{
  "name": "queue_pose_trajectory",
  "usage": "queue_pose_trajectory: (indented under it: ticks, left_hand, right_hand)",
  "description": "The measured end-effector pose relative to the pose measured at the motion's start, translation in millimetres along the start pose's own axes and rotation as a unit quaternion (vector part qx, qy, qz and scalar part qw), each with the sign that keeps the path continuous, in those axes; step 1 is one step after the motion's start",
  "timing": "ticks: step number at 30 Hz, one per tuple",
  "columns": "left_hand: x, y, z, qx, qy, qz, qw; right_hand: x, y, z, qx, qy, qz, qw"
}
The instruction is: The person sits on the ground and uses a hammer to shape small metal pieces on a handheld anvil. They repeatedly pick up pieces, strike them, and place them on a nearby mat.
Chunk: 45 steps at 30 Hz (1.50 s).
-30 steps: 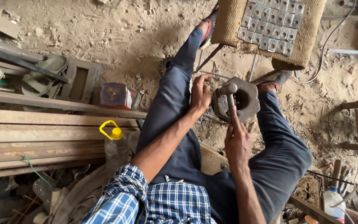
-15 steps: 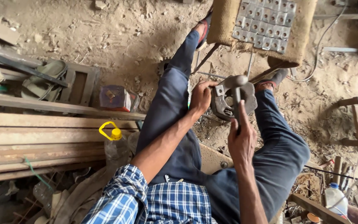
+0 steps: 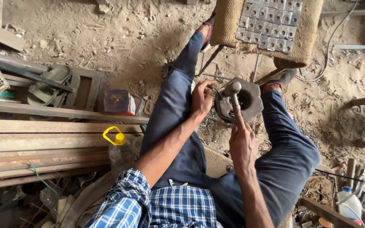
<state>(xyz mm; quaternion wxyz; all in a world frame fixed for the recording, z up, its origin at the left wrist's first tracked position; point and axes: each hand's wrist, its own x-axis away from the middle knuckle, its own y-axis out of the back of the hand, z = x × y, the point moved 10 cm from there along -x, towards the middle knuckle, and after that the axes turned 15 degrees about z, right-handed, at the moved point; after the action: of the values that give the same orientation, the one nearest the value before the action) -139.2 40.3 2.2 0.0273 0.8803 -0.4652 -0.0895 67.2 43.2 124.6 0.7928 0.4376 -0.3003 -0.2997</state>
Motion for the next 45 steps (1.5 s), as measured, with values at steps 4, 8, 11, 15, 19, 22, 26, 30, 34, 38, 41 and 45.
queue_pose_trajectory:
  ticks: [4,8,11,15,19,22,26,30,34,38,41,45]
  left_hand:
    - [1.0,-22.3,20.9,0.050,0.121,0.070,0.989]
    - [6.2,-28.0,1.3,-0.087,0.051,0.084,0.991]
    - [6.1,-27.5,-4.1,-0.133,0.026,0.079,0.988]
    - [5.1,-25.0,-10.4,-0.095,-0.011,0.070,0.993]
    - [6.1,-26.5,-9.6,-0.025,0.003,0.082,0.996]
    - [6.3,-26.3,-21.6,-0.029,-0.029,0.083,0.996]
    - [5.5,-24.2,-21.6,0.037,-0.008,0.082,0.996]
    - [4.8,-21.6,-24.7,0.059,-0.020,0.068,0.996]
    - [4.9,-21.9,-27.3,0.045,-0.033,0.067,0.996]
    - [6.4,-19.3,-25.4,0.016,-0.019,0.065,0.998]
    - [5.9,-17.6,-15.9,0.024,0.015,0.063,0.998]
    - [0.0,-22.8,-8.0,-0.089,0.030,0.067,0.993]
  right_hand:
    - [-7.9,-7.5,-20.4,-0.096,-0.026,0.054,0.994]
    - [3.6,9.6,-31.5,-0.172,0.002,-0.023,0.985]
    - [13.1,15.3,-32.8,-0.127,0.012,-0.043,0.991]
    - [19.8,13.7,-33.9,-0.067,0.012,-0.045,0.997]
    - [16.5,4.4,-44.8,-0.086,-0.017,-0.010,0.996]
    - [18.8,11.4,-36.6,-0.067,0.024,-0.052,0.996]
    - [19.4,9.5,-38.0,-0.093,0.007,-0.044,0.995]
    - [18.7,10.9,-38.4,-0.100,-0.002,-0.040,0.994]
    - [18.4,9.1,-39.7,-0.117,-0.004,-0.030,0.993]
    - [18.8,6.9,-40.7,-0.118,-0.004,-0.031,0.993]
    - [17.7,6.1,-42.5,-0.113,-0.006,-0.032,0.993]
    - [16.0,7.2,-45.4,-0.103,-0.006,-0.034,0.994]
